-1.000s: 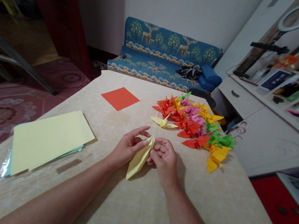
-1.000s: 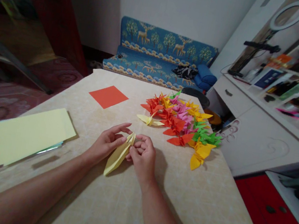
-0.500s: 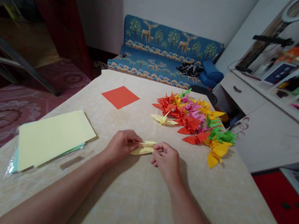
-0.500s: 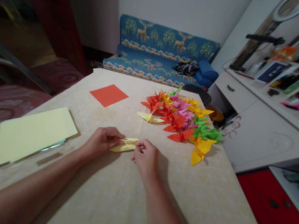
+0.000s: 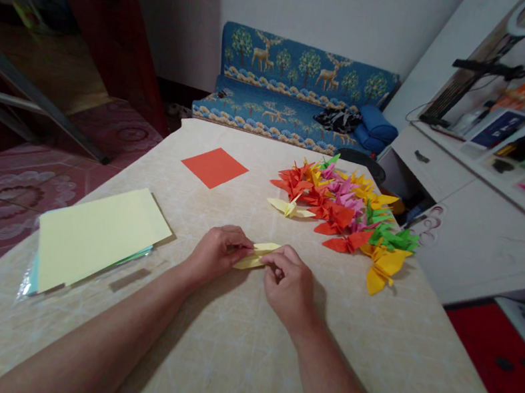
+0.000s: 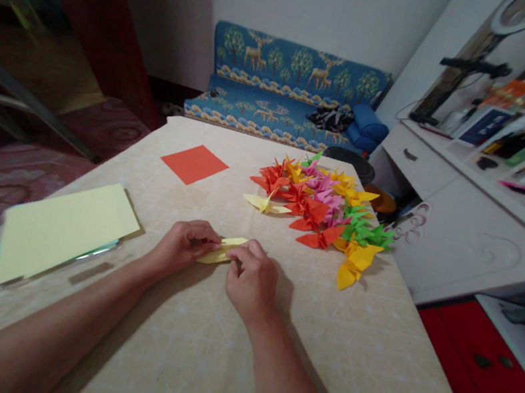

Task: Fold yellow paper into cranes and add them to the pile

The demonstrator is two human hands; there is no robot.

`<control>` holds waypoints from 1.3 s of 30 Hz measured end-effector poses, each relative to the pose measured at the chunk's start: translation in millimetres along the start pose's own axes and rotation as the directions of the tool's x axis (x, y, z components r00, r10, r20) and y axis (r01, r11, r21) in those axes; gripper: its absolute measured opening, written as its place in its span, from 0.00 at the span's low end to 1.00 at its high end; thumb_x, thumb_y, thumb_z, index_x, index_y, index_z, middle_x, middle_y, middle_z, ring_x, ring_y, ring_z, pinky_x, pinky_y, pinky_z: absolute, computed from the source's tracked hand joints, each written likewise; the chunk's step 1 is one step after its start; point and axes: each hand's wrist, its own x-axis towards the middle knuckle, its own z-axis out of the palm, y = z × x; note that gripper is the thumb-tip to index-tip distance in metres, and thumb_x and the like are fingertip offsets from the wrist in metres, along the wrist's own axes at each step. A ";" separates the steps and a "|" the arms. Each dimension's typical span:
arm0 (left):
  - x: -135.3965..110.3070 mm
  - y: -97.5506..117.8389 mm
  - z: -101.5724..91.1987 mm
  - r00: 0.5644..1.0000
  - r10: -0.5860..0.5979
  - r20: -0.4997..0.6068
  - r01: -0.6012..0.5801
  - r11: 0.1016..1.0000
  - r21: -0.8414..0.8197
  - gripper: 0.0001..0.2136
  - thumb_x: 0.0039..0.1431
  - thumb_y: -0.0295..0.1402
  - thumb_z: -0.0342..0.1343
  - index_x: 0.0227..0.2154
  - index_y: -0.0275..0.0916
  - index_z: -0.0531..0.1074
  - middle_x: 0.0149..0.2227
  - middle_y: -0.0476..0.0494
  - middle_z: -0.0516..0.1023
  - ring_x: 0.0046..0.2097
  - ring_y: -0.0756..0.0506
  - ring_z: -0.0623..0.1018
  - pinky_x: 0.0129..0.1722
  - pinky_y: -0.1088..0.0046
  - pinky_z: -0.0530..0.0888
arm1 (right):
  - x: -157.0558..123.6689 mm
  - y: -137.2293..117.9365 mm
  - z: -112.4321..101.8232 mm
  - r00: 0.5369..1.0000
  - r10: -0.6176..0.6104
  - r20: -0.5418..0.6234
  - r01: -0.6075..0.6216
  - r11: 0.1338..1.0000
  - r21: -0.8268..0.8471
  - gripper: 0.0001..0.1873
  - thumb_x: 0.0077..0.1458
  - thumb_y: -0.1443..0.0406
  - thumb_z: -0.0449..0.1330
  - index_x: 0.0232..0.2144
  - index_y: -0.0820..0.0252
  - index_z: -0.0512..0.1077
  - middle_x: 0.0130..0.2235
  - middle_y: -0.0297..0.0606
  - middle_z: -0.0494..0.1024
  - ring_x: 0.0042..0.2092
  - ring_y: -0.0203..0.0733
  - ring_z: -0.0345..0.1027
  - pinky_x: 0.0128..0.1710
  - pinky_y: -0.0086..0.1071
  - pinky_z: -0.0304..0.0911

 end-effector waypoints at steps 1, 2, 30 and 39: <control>0.3 0.1 -0.2 1.000 0.020 -0.014 -0.020 1.000 0.006 0.06 0.57 0.28 0.56 0.32 0.36 0.78 0.29 0.44 0.76 0.32 0.49 0.74 0.33 0.75 0.69 | 0.7 -1.6 -1.7 0.999 -0.028 -0.029 0.028 1.000 -0.005 0.14 0.48 0.75 0.54 0.33 0.55 0.74 0.35 0.36 0.73 0.37 0.39 0.69 0.35 0.29 0.64; 0.5 -0.4 -0.2 0.999 0.040 -0.026 -0.039 0.999 0.015 0.06 0.57 0.27 0.55 0.32 0.36 0.78 0.30 0.44 0.76 0.32 0.49 0.74 0.33 0.75 0.69 | 1.8 -3.0 -3.3 0.997 -0.051 -0.062 0.050 0.999 -0.011 0.14 0.49 0.76 0.54 0.33 0.56 0.74 0.36 0.37 0.73 0.40 0.41 0.68 0.39 0.31 0.64; 3.4 -3.6 8.4 1.000 -0.018 -0.023 0.014 0.984 -0.179 0.10 0.51 0.19 0.52 0.28 0.35 0.77 0.31 0.44 0.79 0.33 0.49 0.77 0.34 0.75 0.72 | 12.9 13.1 6.1 0.995 0.076 -0.061 -0.072 0.995 0.071 0.09 0.50 0.73 0.57 0.29 0.55 0.74 0.31 0.33 0.77 0.36 0.39 0.69 0.38 0.32 0.64; 5.7 -4.7 -8.6 0.995 -0.031 0.090 0.040 0.994 -0.099 0.13 0.48 0.16 0.52 0.29 0.36 0.79 0.33 0.44 0.77 0.34 0.50 0.76 0.35 0.76 0.71 | 13.0 6.9 -1.4 0.998 -0.054 0.037 0.058 0.992 -0.116 0.15 0.47 0.79 0.55 0.25 0.56 0.76 0.35 0.38 0.73 0.41 0.42 0.64 0.41 0.35 0.63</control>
